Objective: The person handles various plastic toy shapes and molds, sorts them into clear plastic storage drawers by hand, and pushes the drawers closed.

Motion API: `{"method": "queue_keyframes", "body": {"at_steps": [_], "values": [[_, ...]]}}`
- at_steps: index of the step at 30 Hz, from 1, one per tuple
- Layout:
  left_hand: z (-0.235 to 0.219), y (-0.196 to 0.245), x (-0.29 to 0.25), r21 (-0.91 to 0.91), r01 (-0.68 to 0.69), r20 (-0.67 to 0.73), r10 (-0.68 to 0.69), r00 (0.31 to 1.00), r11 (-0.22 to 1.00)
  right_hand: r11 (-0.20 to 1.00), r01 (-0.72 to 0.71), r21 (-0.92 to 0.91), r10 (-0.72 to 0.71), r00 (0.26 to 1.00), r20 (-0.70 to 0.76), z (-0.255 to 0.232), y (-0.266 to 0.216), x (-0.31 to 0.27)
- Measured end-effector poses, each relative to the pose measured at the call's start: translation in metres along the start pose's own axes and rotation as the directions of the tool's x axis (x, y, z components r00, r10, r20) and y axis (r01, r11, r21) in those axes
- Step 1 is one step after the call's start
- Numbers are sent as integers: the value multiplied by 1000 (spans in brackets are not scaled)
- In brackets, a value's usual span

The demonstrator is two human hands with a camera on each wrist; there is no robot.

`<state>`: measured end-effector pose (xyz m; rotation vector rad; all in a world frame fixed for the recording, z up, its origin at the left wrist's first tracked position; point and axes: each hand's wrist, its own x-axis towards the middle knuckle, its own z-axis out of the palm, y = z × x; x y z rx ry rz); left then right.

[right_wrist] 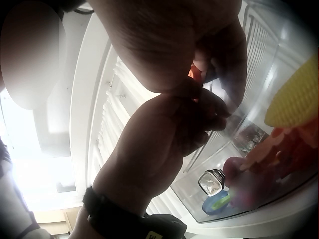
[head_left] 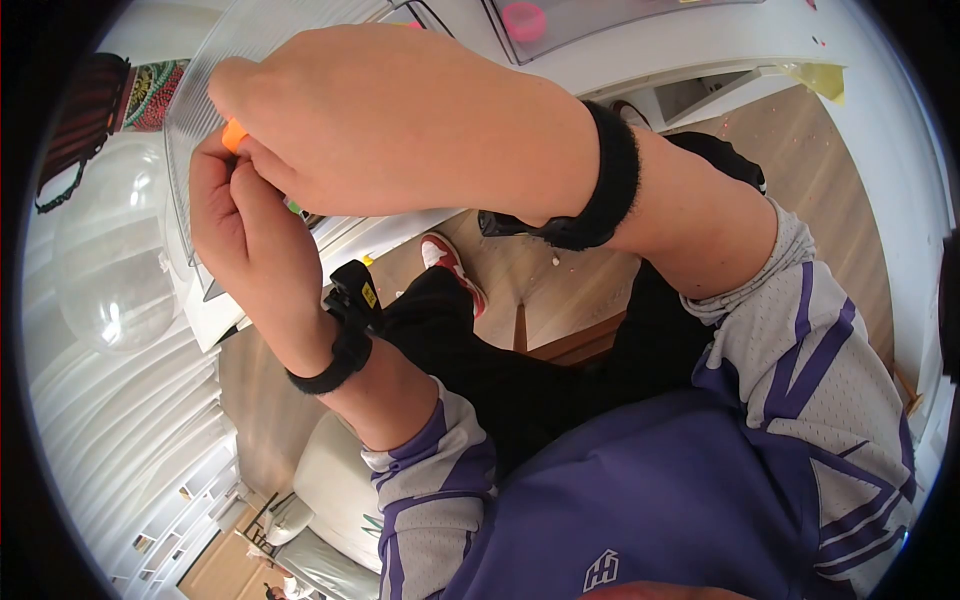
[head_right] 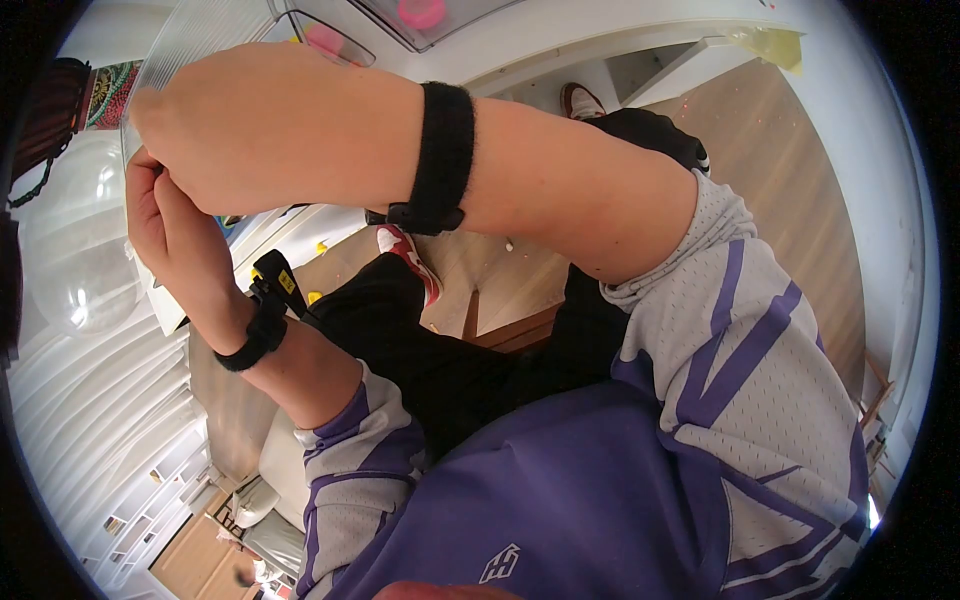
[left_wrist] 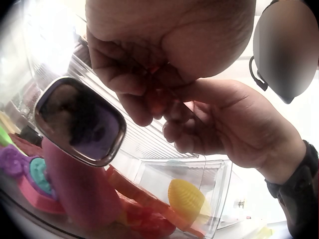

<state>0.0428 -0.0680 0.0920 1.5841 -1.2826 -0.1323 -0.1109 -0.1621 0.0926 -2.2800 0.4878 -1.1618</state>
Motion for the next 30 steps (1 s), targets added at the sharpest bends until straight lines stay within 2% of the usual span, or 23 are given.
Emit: {"method": "queue_keyframes", "body": {"at_steps": [20,30], "values": [[0,-2,0,-12,-12,3,12,1000,1000,1000,12,-17,-12,1000,-9,0,0,0],[0,-3,0,-16,-11,7,11,1000,1000,1000,-27,3,27,999,24,-1,-2,2]]}}
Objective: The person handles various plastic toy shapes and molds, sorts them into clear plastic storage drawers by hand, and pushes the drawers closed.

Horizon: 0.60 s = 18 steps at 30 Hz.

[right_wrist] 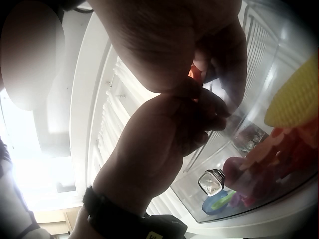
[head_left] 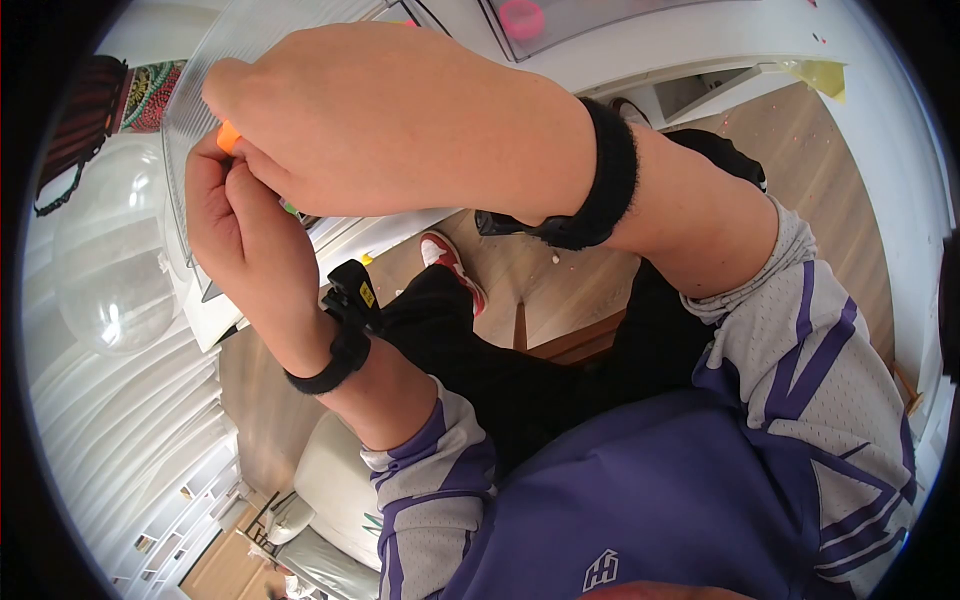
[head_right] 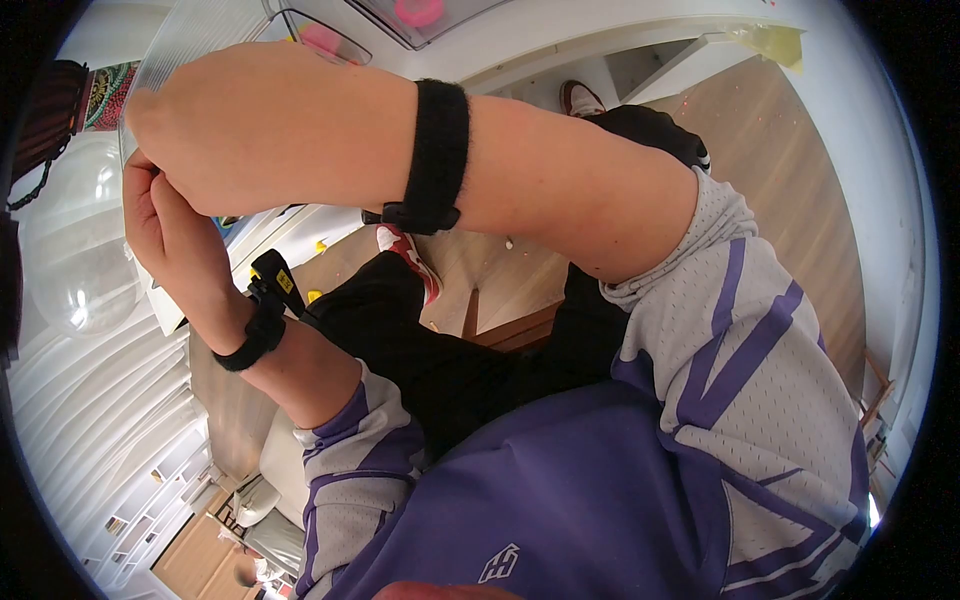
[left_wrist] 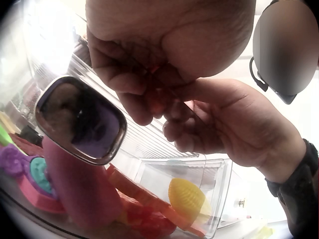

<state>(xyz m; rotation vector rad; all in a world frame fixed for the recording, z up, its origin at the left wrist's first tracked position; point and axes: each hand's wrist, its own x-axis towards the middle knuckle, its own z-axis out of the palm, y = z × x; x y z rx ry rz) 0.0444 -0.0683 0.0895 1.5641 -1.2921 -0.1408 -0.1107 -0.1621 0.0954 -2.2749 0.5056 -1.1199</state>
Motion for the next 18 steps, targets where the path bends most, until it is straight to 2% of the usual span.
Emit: {"method": "queue_keyframes", "body": {"at_steps": [18], "values": [[2,2,0,-1,0,-5,0,1000,1000,1000,0,22,0,1000,-5,0,0,-2]]}}
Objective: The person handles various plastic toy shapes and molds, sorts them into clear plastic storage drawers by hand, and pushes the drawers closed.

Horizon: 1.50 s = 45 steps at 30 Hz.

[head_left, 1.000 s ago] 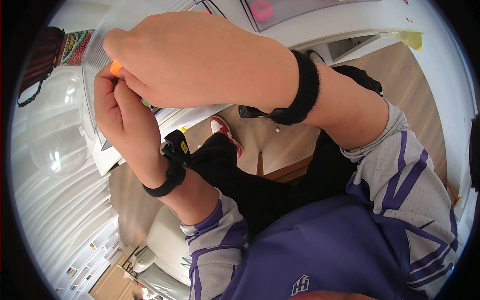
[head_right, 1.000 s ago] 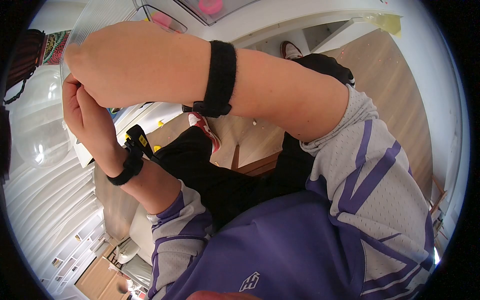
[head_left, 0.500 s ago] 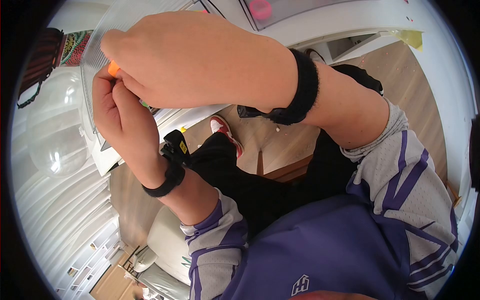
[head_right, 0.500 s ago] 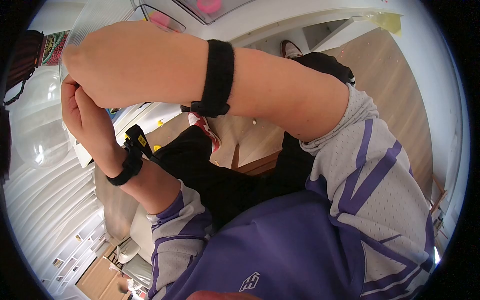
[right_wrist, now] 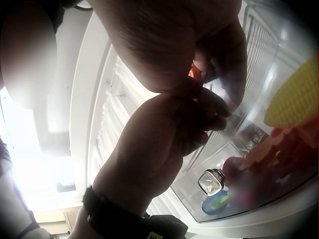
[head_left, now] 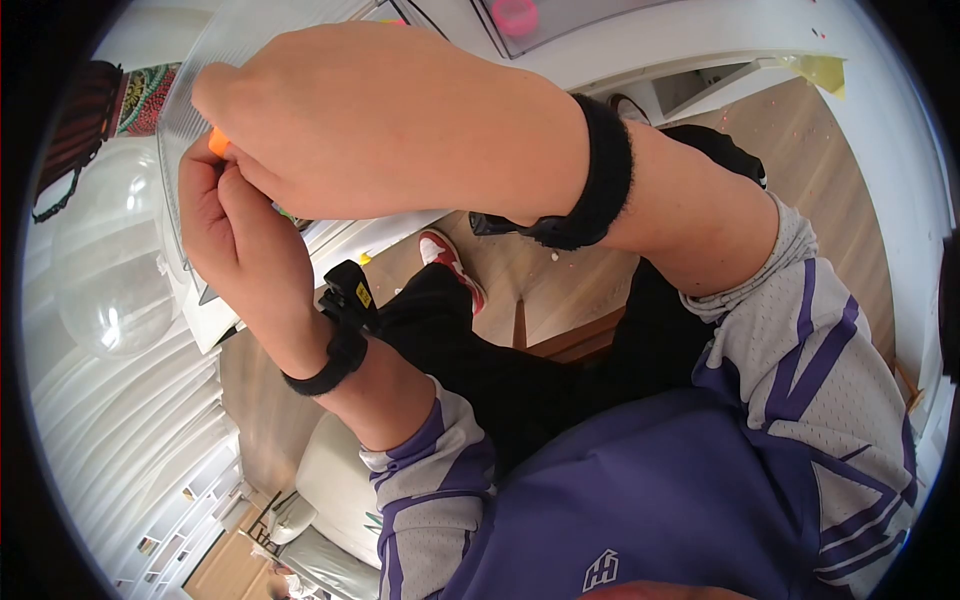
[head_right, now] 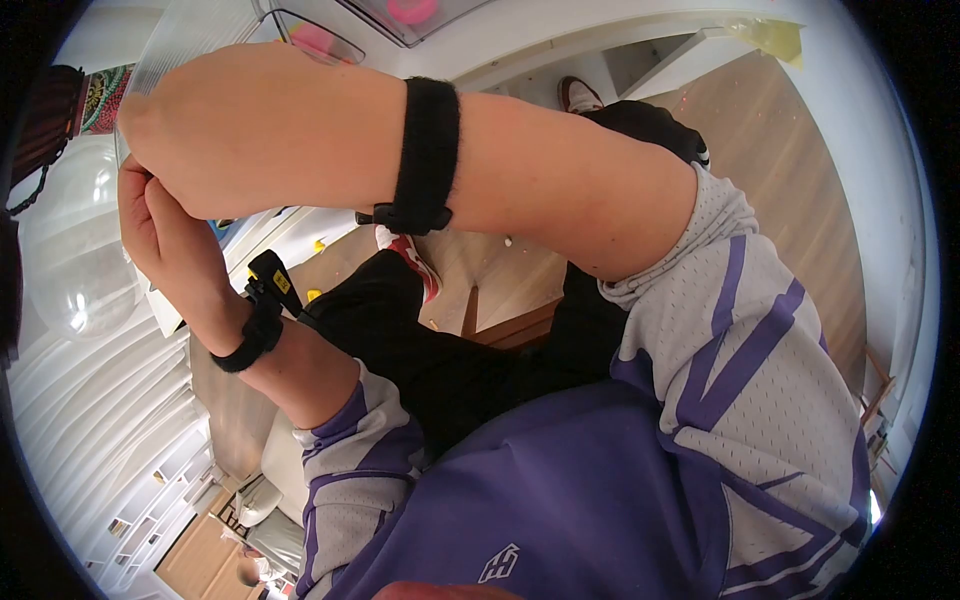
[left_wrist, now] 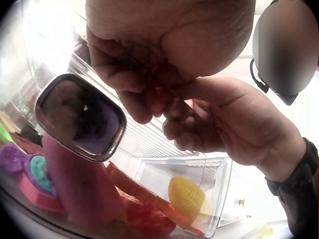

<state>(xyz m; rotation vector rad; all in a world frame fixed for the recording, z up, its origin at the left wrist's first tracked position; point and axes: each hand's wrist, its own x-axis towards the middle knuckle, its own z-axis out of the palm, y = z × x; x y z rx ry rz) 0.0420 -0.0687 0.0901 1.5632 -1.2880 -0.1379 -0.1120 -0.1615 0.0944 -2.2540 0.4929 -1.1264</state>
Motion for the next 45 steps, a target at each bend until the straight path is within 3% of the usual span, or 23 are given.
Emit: {"method": "queue_keyframes", "body": {"at_steps": [31,37,45], "values": [[0,0,1,3,-17,1,17,1000,1000,999,22,-33,-25,997,-76,3,-1,-2],[-1,-1,0,-4,5,-6,-5,1000,1000,998,-13,-58,13,1000,-7,-1,-3,-2],[1,1,0,9,11,-14,-11,1000,1000,999,-1,-41,0,1000,-26,0,-3,-2]]}}
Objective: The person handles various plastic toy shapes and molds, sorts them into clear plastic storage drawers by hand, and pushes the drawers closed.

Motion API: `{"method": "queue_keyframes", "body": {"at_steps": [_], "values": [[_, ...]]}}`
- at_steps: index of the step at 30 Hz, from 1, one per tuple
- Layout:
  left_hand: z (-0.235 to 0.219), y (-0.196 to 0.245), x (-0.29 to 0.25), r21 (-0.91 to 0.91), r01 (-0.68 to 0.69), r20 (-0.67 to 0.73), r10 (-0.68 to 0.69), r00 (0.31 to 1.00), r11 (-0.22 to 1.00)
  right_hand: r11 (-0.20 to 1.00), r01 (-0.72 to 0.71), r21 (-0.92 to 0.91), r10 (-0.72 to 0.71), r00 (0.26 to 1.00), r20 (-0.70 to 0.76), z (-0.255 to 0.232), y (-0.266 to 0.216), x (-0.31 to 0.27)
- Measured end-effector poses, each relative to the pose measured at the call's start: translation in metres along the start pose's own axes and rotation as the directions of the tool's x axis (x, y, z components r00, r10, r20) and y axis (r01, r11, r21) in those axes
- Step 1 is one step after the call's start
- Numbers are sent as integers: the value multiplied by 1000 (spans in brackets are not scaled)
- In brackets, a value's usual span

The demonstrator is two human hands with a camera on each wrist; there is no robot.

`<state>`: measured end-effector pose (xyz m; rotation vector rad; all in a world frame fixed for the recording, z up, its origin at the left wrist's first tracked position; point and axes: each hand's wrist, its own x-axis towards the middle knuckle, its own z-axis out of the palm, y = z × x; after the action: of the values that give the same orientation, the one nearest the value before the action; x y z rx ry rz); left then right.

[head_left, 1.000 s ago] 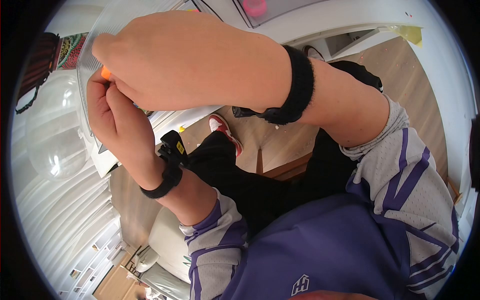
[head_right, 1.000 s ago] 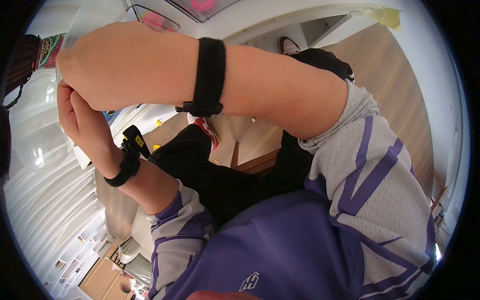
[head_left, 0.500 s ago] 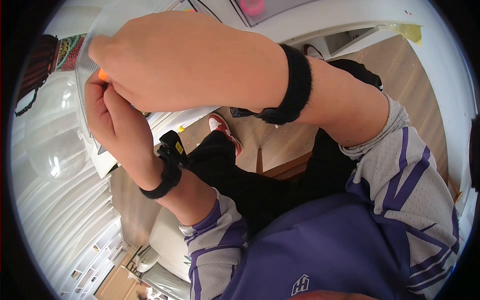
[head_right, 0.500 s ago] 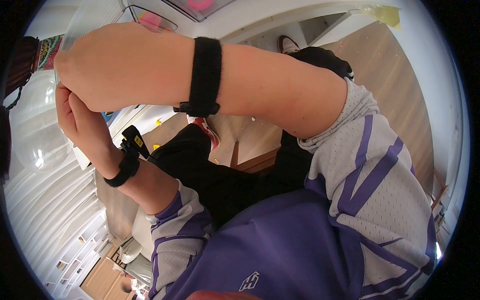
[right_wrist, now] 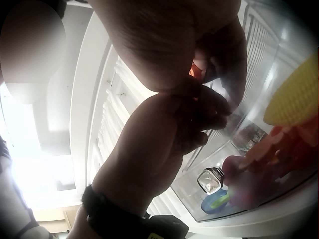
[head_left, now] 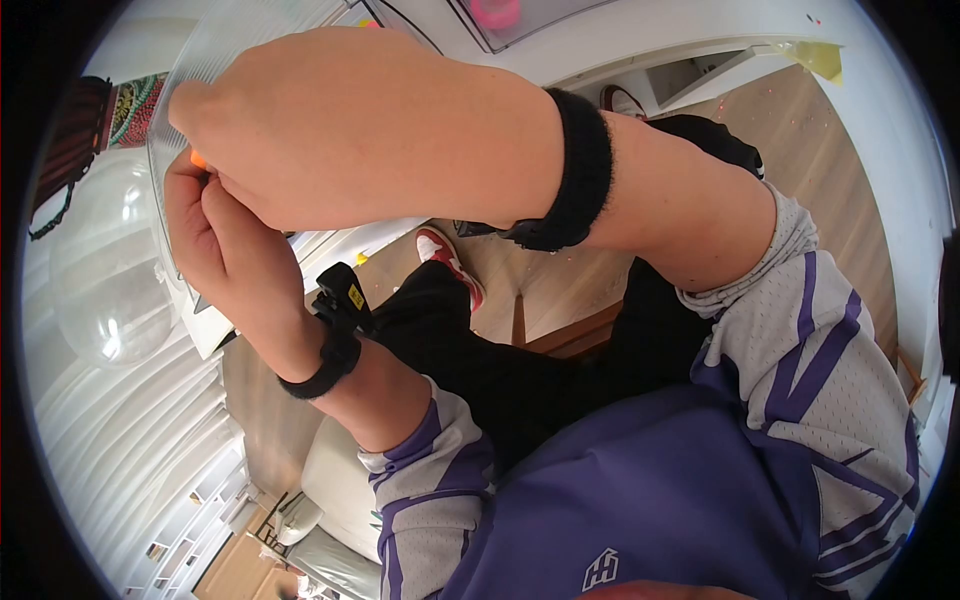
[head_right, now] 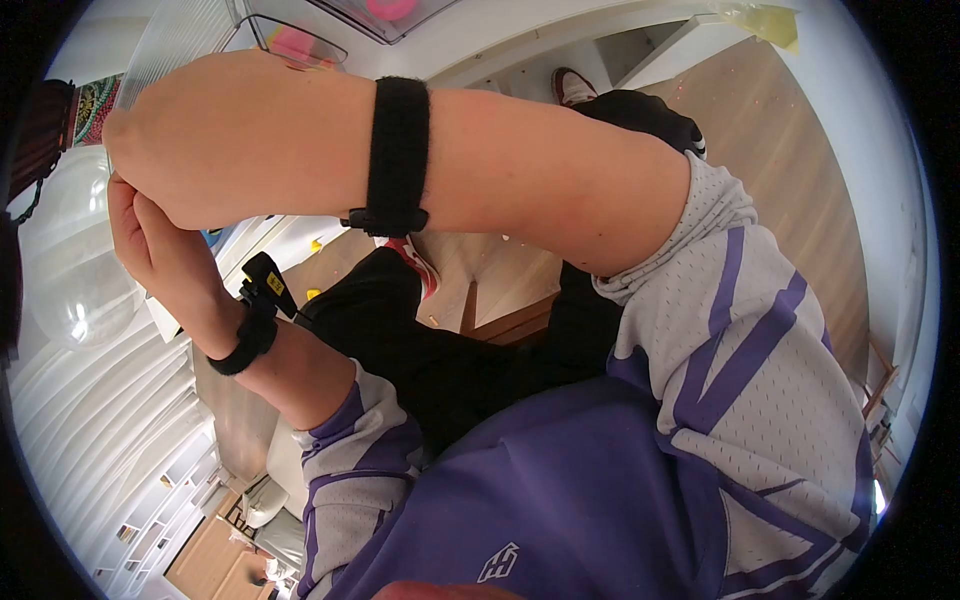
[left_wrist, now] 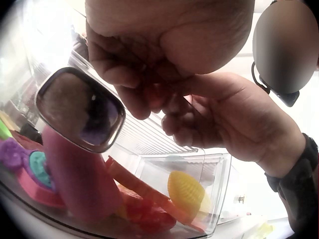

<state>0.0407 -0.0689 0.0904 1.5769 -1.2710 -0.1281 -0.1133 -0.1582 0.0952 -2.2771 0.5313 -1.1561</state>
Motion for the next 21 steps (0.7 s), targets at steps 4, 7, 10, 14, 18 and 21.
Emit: {"method": "queue_keyframes", "body": {"at_steps": [4,7,10,14,18,21], "values": [[1,-1,0,14,-18,-4,18,1000,1000,1000,0,-6,0,1000,16,0,0,0],[1,0,0,13,-14,-10,15,1000,1000,1000,7,-20,-7,1000,16,0,0,0],[3,2,-1,5,-1,-14,1,1000,1000,1000,3,-25,-2,999,34,-1,0,1],[-1,-1,0,-27,12,12,-12,1000,1000,1000,-4,-27,5,999,35,-2,-1,0],[-1,-1,-1,-37,6,29,-5,1000,999,1000,-11,3,11,999,31,-2,-1,0],[2,-1,-1,-57,5,8,-5,1000,998,1000,0,0,0,1000,15,1,0,0]]}}
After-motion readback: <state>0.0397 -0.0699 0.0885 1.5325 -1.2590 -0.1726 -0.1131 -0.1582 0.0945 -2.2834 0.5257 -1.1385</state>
